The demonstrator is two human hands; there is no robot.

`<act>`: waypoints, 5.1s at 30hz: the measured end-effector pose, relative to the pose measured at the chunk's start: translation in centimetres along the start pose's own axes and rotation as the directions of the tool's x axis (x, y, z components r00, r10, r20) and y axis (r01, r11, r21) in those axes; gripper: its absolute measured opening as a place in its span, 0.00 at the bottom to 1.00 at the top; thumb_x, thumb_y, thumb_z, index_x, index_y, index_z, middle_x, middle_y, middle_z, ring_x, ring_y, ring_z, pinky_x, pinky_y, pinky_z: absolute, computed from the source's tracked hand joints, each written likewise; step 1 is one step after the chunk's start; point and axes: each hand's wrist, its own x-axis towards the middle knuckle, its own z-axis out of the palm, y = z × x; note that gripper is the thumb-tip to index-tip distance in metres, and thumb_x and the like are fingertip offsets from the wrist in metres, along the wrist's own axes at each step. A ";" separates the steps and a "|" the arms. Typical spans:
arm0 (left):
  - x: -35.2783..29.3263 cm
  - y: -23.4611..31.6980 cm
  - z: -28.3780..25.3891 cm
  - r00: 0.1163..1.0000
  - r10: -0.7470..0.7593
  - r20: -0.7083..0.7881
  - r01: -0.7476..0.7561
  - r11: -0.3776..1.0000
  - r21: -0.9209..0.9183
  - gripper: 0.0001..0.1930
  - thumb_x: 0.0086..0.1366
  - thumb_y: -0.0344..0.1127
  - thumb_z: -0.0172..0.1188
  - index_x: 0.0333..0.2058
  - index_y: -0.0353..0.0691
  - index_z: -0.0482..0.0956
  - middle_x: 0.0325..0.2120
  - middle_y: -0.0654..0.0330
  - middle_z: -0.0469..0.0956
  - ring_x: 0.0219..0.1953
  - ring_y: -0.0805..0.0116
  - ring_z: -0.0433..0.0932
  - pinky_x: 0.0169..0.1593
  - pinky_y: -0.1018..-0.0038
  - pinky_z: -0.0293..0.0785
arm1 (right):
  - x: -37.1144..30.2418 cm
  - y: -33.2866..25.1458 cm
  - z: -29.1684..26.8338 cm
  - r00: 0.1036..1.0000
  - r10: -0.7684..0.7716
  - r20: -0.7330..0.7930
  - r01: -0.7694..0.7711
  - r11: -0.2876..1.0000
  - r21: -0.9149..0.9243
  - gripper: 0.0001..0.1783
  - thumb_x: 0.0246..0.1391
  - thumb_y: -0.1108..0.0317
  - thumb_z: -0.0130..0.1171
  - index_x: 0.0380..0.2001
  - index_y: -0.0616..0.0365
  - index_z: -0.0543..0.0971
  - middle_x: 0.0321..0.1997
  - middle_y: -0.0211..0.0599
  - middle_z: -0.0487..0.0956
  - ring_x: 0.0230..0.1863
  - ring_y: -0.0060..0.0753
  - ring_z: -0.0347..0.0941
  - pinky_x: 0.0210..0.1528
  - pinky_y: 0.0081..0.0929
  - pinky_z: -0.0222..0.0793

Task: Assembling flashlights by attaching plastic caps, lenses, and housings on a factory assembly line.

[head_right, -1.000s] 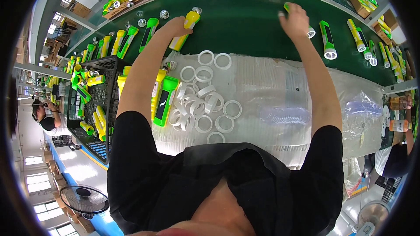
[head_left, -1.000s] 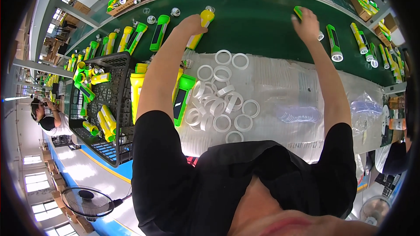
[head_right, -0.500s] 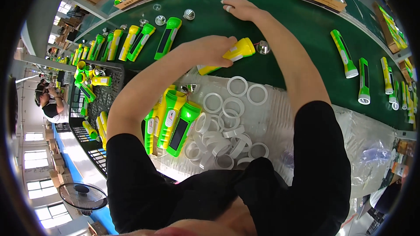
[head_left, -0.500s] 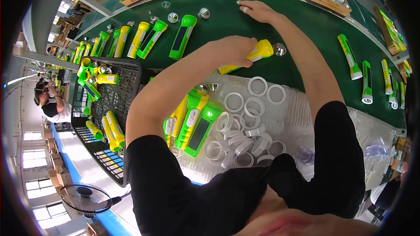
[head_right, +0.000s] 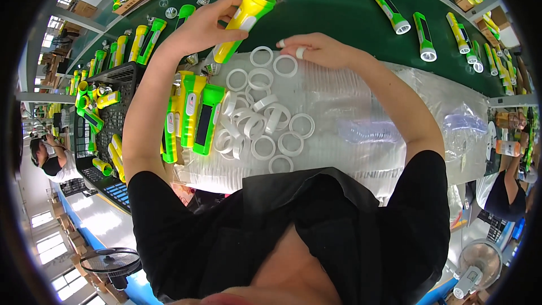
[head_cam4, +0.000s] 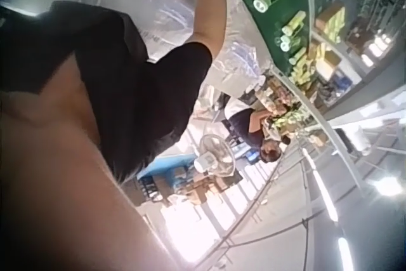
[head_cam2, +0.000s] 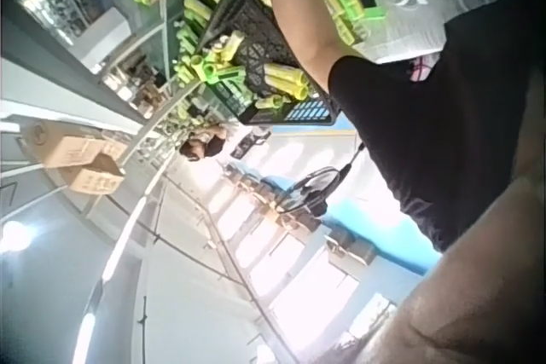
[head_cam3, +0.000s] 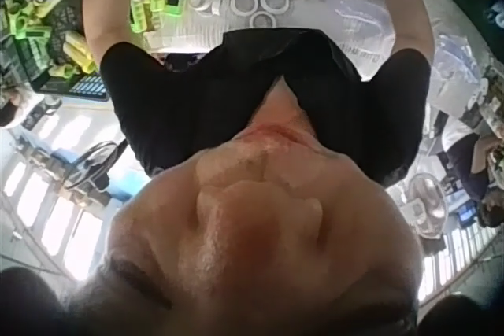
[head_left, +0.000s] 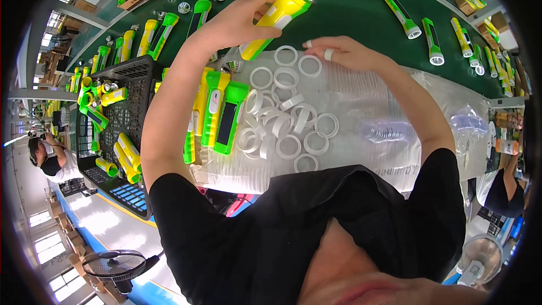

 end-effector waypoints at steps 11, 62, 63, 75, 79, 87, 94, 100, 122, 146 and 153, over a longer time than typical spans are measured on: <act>-4.9 3.7 3.0 0.964 -0.087 -0.250 0.060 0.992 -0.114 0.31 0.51 0.40 0.72 0.51 0.34 0.70 0.36 0.53 0.82 0.38 0.65 0.81 0.44 0.71 0.76 | -0.7 -4.4 6.9 0.979 -0.120 -0.165 0.078 0.967 -0.243 0.24 0.61 0.58 0.54 0.58 0.55 0.69 0.50 0.39 0.78 0.46 0.32 0.75 0.49 0.28 0.70; -5.8 11.7 22.4 0.985 0.138 -0.108 -0.150 0.982 -0.114 0.24 0.57 0.40 0.66 0.53 0.43 0.76 0.42 0.55 0.74 0.46 0.58 0.72 0.47 0.65 0.70 | -22.6 -12.3 20.1 0.663 0.363 -0.654 0.191 0.763 0.617 0.24 0.65 0.54 0.47 0.57 0.59 0.66 0.34 0.41 0.75 0.32 0.30 0.71 0.36 0.27 0.68; -6.5 12.7 21.9 0.985 0.138 -0.105 -0.150 0.982 -0.116 0.24 0.57 0.40 0.66 0.53 0.43 0.76 0.42 0.55 0.74 0.46 0.58 0.72 0.47 0.65 0.70 | -22.5 -12.4 19.9 0.671 0.372 -0.641 0.183 0.755 0.630 0.23 0.64 0.56 0.50 0.56 0.58 0.67 0.34 0.39 0.76 0.31 0.28 0.72 0.36 0.26 0.69; -12.4 15.7 21.5 0.879 0.395 -0.267 -0.456 0.860 -0.231 0.21 0.72 0.41 0.41 0.55 0.35 0.74 0.51 0.50 0.70 0.52 0.58 0.69 0.48 0.70 0.73 | -19.6 -13.1 20.4 0.788 0.283 -0.546 0.144 0.778 0.611 0.22 0.64 0.56 0.53 0.53 0.58 0.67 0.34 0.36 0.77 0.29 0.25 0.74 0.33 0.23 0.71; -12.6 15.6 22.0 0.829 0.426 -0.362 -0.513 0.837 -0.189 0.18 0.67 0.35 0.46 0.50 0.36 0.76 0.48 0.51 0.73 0.50 0.53 0.69 0.54 0.61 0.63 | -19.1 -12.9 20.8 0.841 0.260 -0.475 0.135 0.748 0.649 0.22 0.64 0.56 0.51 0.54 0.58 0.66 0.37 0.37 0.76 0.31 0.28 0.75 0.35 0.25 0.71; -11.1 15.1 20.5 0.870 0.328 -0.367 -0.455 0.820 -0.348 0.15 0.63 0.33 0.47 0.46 0.38 0.76 0.47 0.51 0.73 0.50 0.52 0.70 0.55 0.63 0.64 | -17.5 -13.1 19.9 0.811 0.213 -0.544 0.260 0.703 0.662 0.21 0.62 0.63 0.51 0.57 0.55 0.65 0.38 0.38 0.75 0.33 0.29 0.74 0.36 0.29 0.71; -3.7 5.1 15.8 0.918 0.163 -0.362 0.055 0.851 0.523 0.30 0.55 0.53 0.66 0.53 0.42 0.75 0.51 0.52 0.75 0.51 0.52 0.74 0.57 0.57 0.64 | -13.9 -11.2 18.4 0.706 0.057 -0.705 0.320 0.863 0.390 0.19 0.61 0.65 0.51 0.54 0.56 0.65 0.34 0.39 0.75 0.32 0.27 0.72 0.38 0.27 0.70; -4.3 5.8 13.6 0.975 -0.086 -0.203 0.145 0.944 0.295 0.22 0.55 0.47 0.68 0.45 0.41 0.81 0.41 0.59 0.80 0.41 0.62 0.78 0.43 0.67 0.73 | -13.0 -10.7 17.6 0.677 -0.026 -0.735 0.407 0.846 0.345 0.18 0.61 0.70 0.54 0.53 0.55 0.66 0.37 0.34 0.75 0.32 0.22 0.73 0.36 0.24 0.73; -9.3 15.6 15.2 0.861 0.403 -0.309 -0.427 0.904 -0.009 0.21 0.45 0.40 0.75 0.41 0.49 0.83 0.43 0.57 0.74 0.43 0.58 0.77 0.43 0.67 0.75 | -17.9 -12.5 10.3 0.776 -0.309 -0.549 0.074 0.910 -0.408 0.26 0.48 0.67 0.69 0.52 0.56 0.76 0.47 0.35 0.78 0.47 0.32 0.75 0.51 0.28 0.71; -7.2 17.1 19.4 0.829 0.421 -0.368 -0.476 0.877 -0.067 0.21 0.47 0.37 0.75 0.36 0.43 0.74 0.32 0.62 0.79 0.31 0.60 0.78 0.33 0.67 0.74 | -17.4 -18.6 9.1 0.826 0.184 -0.533 -0.544 0.508 -0.668 0.33 0.43 0.40 0.66 0.30 0.62 0.70 0.23 0.40 0.72 0.24 0.38 0.69 0.27 0.34 0.66; -7.6 16.8 19.4 0.826 0.413 -0.384 -0.484 0.869 -0.104 0.20 0.49 0.33 0.74 0.38 0.41 0.74 0.39 0.62 0.82 0.34 0.66 0.79 0.36 0.73 0.74 | -18.1 -18.7 7.3 0.988 0.029 -0.149 -0.134 0.629 -0.766 0.39 0.40 0.36 0.64 0.38 0.65 0.76 0.39 0.47 0.79 0.39 0.42 0.77 0.38 0.31 0.72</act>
